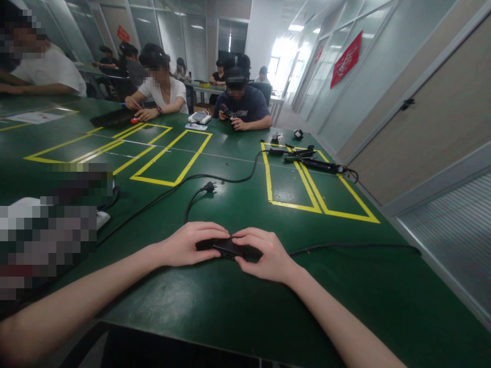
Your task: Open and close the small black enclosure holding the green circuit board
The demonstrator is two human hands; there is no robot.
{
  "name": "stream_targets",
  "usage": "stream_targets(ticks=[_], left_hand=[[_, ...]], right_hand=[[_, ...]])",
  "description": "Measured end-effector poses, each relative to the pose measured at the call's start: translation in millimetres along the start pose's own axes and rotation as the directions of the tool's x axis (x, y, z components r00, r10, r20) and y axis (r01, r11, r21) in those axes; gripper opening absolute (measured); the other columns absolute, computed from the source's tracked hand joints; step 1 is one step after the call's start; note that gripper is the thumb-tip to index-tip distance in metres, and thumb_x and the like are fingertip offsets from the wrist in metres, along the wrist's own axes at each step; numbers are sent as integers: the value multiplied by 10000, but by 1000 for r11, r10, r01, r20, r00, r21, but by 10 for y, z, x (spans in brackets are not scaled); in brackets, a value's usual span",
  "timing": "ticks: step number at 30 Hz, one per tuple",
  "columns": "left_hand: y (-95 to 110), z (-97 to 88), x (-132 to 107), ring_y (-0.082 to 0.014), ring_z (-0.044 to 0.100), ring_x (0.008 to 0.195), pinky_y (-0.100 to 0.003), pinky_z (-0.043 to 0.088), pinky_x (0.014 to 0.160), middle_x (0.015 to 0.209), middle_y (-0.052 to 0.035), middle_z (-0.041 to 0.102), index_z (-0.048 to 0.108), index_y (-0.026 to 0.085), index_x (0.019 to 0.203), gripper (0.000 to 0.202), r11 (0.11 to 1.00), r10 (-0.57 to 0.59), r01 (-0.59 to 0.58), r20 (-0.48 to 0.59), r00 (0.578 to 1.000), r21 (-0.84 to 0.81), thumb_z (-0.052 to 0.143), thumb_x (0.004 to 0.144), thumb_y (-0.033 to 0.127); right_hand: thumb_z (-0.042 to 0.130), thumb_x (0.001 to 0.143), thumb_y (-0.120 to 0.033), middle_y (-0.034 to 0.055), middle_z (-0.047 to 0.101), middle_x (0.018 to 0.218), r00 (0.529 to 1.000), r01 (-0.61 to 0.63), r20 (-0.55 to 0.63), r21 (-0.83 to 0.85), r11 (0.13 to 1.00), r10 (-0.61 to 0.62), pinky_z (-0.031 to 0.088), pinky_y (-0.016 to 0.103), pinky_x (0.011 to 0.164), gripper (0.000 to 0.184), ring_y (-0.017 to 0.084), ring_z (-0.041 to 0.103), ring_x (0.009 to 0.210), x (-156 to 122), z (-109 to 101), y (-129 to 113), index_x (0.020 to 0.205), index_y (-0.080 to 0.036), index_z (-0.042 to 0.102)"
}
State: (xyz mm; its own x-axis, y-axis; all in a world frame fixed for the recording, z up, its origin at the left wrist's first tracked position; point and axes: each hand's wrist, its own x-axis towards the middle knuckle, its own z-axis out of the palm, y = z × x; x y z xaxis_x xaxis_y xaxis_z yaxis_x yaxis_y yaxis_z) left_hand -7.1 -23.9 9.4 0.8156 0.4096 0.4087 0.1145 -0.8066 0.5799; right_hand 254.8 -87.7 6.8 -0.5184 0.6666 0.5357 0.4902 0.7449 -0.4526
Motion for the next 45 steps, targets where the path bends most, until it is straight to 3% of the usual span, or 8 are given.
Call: stream_targets(ticks=[9, 17, 27, 31, 34, 40, 45], left_hand=[[-23, 14, -3, -239, 700, 1104, -354, 542, 973, 1231, -89, 743, 683, 208, 1264, 357, 998, -6, 3, 58, 998, 56, 721, 923, 306], [-13, 14, 15, -246, 683, 1086, -363, 528, 940, 1188, -93, 739, 670, 186, 1227, 304, 992, 1, -13, 93, 996, 125, 701, 939, 280], [-13, 79, 43, -254, 698, 1095, -371, 535, 940, 1227, -90, 745, 643, 187, 1252, 350, 940, 13, -29, 49, 999, 339, 690, 958, 371], [4, 100, 37, -256, 728, 1044, -375, 559, 907, 1184, -120, 756, 623, 144, 1260, 329, 915, 42, -62, 58, 997, 398, 583, 1029, 375], [25, 90, 39, -249, 747, 964, -357, 577, 868, 1071, -112, 771, 642, 138, 1200, 308, 922, 9, -35, 70, 998, 386, 554, 1043, 387], [45, 111, 31, -245, 730, 1151, -349, 584, 981, 1314, -129, 721, 517, 173, 1435, 464, 962, 3, -3, 4, 1000, 272, 580, 1025, 382], [34, 125, 37, -236, 737, 1155, -343, 587, 1005, 1301, -112, 736, 562, 180, 1399, 390, 974, 18, -16, -8, 1000, 227, 569, 1030, 308]], right_hand=[[700, 830, -148, 92, 752, 1060, 997, 67, 48, -8, 998, -67, 596, 330, 789, 235, 214, 729, 939, 33, -34, 4, 1040, -226, 628], [746, 819, -201, 110, 711, 1062, 986, 11, 167, -149, 989, 15, 562, 328, 730, 230, 230, 694, 913, 69, -14, -71, 941, -222, 551], [619, 931, -224, 106, 754, 1036, 994, 39, 107, -189, 981, -19, 589, 376, 797, 177, 239, 725, 914, 71, 24, -24, 1107, -207, 615], [687, 923, -291, 108, 757, 1077, 994, 12, 107, -126, 992, 2, 603, 380, 814, 306, 246, 729, 952, 82, 0, -24, 1206, -202, 613], [676, 955, -290, 104, 766, 1053, 994, 20, 106, -135, 991, -6, 608, 377, 785, 278, 243, 730, 918, 85, -8, -32, 1215, -201, 633], [615, 997, -229, 108, 775, 1037, 996, 86, 7, -144, 986, -86, 631, 384, 797, 256, 247, 741, 932, 84, 30, -44, 1250, -198, 634], [683, 969, -246, 109, 774, 1106, 991, 65, -106, -105, 992, -76, 645, 390, 876, 261, 244, 755, 1004, 49, 86, -7, 1227, -219, 663]])
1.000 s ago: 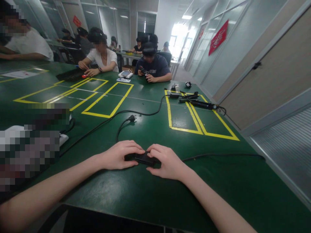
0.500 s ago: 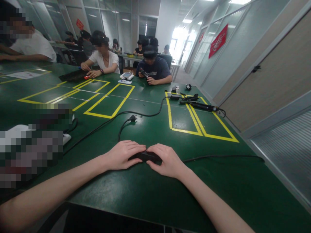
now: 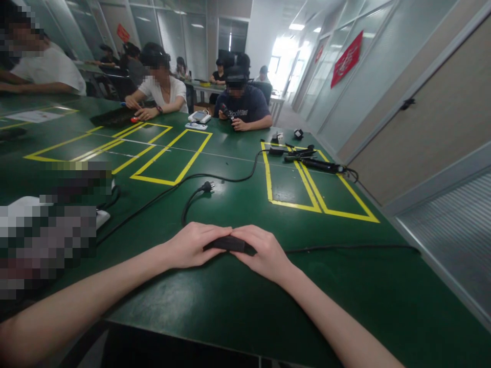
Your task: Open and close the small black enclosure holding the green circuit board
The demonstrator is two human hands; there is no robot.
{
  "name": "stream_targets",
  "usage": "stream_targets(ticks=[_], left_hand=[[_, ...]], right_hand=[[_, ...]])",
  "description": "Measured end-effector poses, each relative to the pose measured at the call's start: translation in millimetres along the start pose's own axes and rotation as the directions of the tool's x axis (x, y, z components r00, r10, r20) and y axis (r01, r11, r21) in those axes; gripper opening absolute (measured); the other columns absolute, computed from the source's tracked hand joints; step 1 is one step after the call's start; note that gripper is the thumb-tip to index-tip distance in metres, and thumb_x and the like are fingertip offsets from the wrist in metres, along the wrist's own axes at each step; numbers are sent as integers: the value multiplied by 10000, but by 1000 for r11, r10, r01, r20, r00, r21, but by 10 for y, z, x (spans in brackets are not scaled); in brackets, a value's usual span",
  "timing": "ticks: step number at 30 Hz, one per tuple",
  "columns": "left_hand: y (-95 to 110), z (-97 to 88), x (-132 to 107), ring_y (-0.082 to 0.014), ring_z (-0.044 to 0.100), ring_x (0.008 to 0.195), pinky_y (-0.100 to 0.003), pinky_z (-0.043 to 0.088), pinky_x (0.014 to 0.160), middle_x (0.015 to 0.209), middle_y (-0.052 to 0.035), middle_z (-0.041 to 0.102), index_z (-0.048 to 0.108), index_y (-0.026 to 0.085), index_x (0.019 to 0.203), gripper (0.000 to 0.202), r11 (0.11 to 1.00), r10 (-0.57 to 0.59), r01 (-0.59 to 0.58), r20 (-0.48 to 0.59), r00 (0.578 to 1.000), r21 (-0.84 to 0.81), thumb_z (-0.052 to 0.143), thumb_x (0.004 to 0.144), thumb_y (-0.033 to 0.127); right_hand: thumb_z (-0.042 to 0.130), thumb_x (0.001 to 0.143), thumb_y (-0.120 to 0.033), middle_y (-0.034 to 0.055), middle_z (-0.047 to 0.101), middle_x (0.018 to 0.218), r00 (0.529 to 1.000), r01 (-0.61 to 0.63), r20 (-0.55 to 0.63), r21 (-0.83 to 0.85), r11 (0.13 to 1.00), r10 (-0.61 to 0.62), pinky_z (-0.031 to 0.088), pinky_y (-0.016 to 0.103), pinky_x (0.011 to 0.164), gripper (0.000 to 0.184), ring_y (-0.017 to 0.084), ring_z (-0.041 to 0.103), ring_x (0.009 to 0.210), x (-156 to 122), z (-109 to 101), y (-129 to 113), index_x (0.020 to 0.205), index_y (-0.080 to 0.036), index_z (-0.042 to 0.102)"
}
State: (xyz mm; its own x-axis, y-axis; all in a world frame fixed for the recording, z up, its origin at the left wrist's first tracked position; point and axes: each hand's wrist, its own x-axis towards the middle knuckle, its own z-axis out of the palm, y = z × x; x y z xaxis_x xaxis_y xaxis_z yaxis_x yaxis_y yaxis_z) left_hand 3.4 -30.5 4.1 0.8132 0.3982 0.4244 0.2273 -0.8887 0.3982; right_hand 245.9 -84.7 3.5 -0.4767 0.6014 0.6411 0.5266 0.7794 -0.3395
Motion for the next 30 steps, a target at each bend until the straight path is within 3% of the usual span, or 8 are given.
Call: stream_targets(ticks=[6, 10, 14, 20, 24, 28, 30], left_hand=[[6, 2, -6, -238, 703, 1227, -341, 573, 1044, 1385, -129, 687, 539, 173, 1442, 454, 999, 31, -32, -38, 999, -37, 598, 1008, 291], [6, 3, -6, -235, 734, 1164, -351, 595, 1000, 1321, -111, 726, 587, 187, 1389, 379, 999, 9, -10, -13, 1000, -54, 566, 1025, 292], [-5, 8, -5, -247, 714, 1207, -359, 590, 1015, 1368, -126, 699, 571, 188, 1426, 452, 999, -15, 13, -37, 999, -48, 618, 995, 318], [15, 5, 12, -233, 749, 1120, -337, 598, 979, 1283, -103, 746, 617, 179, 1362, 390, 998, -47, 48, 23, 999, -39, 633, 991, 298], [20, -5, 14, -243, 738, 1148, -342, 591, 989, 1306, -112, 734, 602, 177, 1379, 444, 998, -56, 56, 3, 998, -29, 674, 961, 306], [10, -8, 8, -230, 754, 1104, -329, 592, 976, 1255, -98, 758, 643, 174, 1305, 351, 999, -24, 24, -5, 1000, -35, 656, 971, 278], [1, 2, 5, -241, 737, 1150, -342, 587, 994, 1301, -108, 737, 615, 179, 1351, 419, 1000, -22, 21, -24, 999, -20, 679, 953, 297]], right_hand=[[709, 943, -221, 97, 774, 1040, 1000, -13, -7, 10, 1000, 13, 651, 360, 831, 239, 229, 758, 933, -15, -1, 9, 1182, -214, 690], [733, 921, -250, 111, 750, 1077, 999, -33, -21, 10, 999, 33, 648, 390, 836, 253, 244, 742, 961, 11, -31, -16, 1170, -219, 695], [708, 936, -238, 96, 739, 1002, 999, -38, -23, 12, 999, 38, 646, 377, 776, 196, 237, 732, 899, 10, -47, -27, 1131, -228, 703], [696, 945, -256, 110, 720, 1068, 999, -45, 9, -1, 999, 45, 647, 386, 821, 232, 239, 726, 957, -5, -38, -24, 1174, -220, 683], [682, 953, -234, 106, 716, 1050, 1000, -13, 5, -9, 1000, 13, 647, 369, 800, 212, 229, 724, 936, 1, -36, -26, 1164, -214, 670], [701, 933, -238, 111, 714, 1069, 999, -36, 31, -10, 999, 36, 646, 382, 814, 253, 241, 723, 959, 7, -40, -16, 1180, -214, 649], [684, 934, -218, 102, 721, 1053, 998, -29, 51, -12, 999, 30, 645, 378, 800, 231, 237, 729, 935, 5, -43, -9, 1163, -227, 657]])
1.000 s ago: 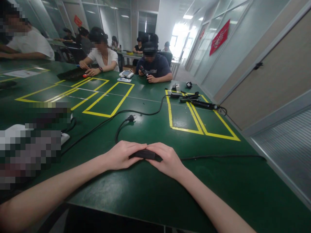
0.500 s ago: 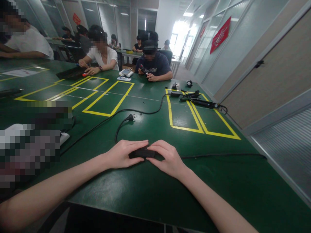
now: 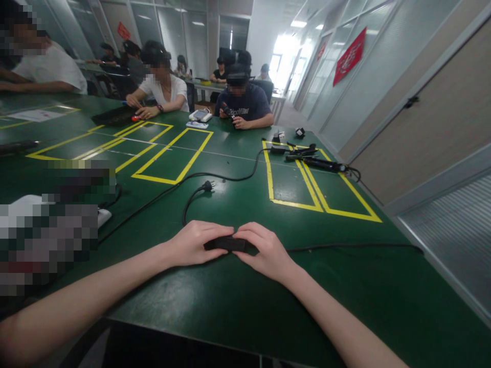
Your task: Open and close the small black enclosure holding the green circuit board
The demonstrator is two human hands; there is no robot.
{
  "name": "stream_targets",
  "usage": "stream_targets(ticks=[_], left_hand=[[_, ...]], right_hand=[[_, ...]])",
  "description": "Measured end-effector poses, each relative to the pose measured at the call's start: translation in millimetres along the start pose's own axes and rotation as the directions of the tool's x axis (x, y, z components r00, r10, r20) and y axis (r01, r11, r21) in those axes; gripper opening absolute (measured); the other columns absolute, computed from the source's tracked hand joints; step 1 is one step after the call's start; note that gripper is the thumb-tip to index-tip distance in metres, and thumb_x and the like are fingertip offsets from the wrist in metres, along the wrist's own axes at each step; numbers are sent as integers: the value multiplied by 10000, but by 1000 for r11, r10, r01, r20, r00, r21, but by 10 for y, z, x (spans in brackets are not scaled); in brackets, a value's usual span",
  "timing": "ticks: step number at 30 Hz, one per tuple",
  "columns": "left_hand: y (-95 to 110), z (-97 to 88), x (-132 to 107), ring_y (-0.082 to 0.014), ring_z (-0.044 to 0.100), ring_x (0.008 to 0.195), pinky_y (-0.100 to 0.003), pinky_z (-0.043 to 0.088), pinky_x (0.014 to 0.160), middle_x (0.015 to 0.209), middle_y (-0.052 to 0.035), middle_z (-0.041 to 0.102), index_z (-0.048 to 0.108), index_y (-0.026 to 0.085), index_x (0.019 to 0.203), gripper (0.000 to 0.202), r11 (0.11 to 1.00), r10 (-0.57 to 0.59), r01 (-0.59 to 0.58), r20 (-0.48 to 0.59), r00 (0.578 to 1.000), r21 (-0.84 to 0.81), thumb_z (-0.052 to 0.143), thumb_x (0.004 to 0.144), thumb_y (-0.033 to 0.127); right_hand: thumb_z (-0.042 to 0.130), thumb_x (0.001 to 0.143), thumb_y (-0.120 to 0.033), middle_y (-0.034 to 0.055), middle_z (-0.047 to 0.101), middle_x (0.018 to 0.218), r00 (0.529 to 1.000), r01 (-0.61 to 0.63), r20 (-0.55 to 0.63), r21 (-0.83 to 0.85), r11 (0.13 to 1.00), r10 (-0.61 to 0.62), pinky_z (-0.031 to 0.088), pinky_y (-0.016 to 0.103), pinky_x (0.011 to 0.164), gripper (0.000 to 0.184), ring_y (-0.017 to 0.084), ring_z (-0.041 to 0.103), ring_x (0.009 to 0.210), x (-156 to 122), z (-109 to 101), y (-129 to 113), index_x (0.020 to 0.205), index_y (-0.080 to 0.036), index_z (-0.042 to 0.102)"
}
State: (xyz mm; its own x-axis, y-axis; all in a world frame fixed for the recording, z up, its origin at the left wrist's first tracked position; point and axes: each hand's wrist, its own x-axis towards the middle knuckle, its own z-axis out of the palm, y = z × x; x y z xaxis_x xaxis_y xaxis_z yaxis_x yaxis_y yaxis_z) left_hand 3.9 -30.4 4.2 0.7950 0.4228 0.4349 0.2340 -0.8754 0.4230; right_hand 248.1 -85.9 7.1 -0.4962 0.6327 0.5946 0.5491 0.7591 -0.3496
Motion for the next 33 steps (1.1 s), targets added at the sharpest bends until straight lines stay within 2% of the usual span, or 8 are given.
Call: stream_targets(ticks=[4, 9, 13, 19, 22, 27, 30, 33], left_hand=[[-25, 36, -2, -237, 737, 1145, -347, 590, 994, 1289, -110, 741, 621, 178, 1339, 395, 999, 13, -13, 16, 1000, 31, 661, 955, 263], [-24, 45, 13, -231, 727, 1158, -348, 582, 1006, 1292, -106, 738, 644, 184, 1309, 340, 999, 20, -21, 10, 1000, 48, 613, 980, 264], [-10, 35, 27, -235, 749, 1090, -340, 589, 957, 1239, -90, 761, 656, 191, 1288, 322, 997, -18, 14, 54, 998, 80, 637, 978, 279], [-35, 50, 17, -218, 732, 1131, -351, 577, 987, 1260, -105, 751, 647, 170, 1301, 312, 990, 77, -70, -50, 996, 123, 551, 1034, 300], [-36, 47, 14, -207, 730, 1124, -347, 578, 991, 1240, -105, 758, 657, 179, 1298, 318, 986, 92, -82, -67, 993, 149, 521, 1057, 336], [-35, 13, 30, -214, 734, 1093, -359, 585, 978, 1202, -101, 766, 670, 188, 1277, 320, 991, 63, -53, -74, 995, 127, 559, 1041, 373], [-55, -38, 39, -237, 679, 1224, -421, 546, 1068, 1318, -106, 718, 628, 207, 1347, 353, 990, 58, -42, -116, 992, 136, 587, 1011, 308], [-74, -98, 40, -272, 558, 1392, -516, 451, 1175, 1488, -134, 600, 554, 218, 1442, 440, 982, 69, -30, -204, 977, 188, 576, 1004, 252]], right_hand=[[687, 916, -197, 101, 719, 1052, 1000, 19, -16, 1, 1000, -19, 641, 367, 793, 253, 235, 731, 930, -3, -4, -6, 1166, -230, 657], [686, 907, -203, 101, 710, 1108, 992, -103, 73, 48, 993, 100, 638, 384, 838, 282, 253, 733, 991, 0, -11, -20, 1182, -246, 640], [658, 928, -206, 96, 713, 1092, 989, -121, 94, 77, 990, 114, 634, 380, 831, 237, 248, 732, 979, -4, -10, -6, 1161, -243, 638], [720, 887, -257, 82, 732, 1089, 951, -279, 176, 149, 949, 252, 629, 366, 809, 316, 243, 732, 957, 4, -85, -28, 1182, -231, 609], [688, 924, -302, 65, 732, 1057, 887, -439, 294, 292, 850, 357, 615, 302, 674, 284, 192, 719, 813, 11, -136, -55, 1183, -228, 598], [711, 917, -457, 65, 695, 1094, 738, -673, 494, 501, 544, 459, 445, 194, 405, 365, 59, 534, 509, -1, -193, 14, 1161, -216, 585], [765, 853, -551, 39, 689, 989, 725, -689, 487, 532, 492, 488, 342, 186, 349, 464, 39, 421, 450, -39, -287, 154, 1130, -212, 611], [784, 831, -568, -5, 666, 826, 720, -675, 384, 580, 455, 578, 221, 194, 337, 459, 38, 344, 406, -92, -471, 319, 1091, -225, 624]])
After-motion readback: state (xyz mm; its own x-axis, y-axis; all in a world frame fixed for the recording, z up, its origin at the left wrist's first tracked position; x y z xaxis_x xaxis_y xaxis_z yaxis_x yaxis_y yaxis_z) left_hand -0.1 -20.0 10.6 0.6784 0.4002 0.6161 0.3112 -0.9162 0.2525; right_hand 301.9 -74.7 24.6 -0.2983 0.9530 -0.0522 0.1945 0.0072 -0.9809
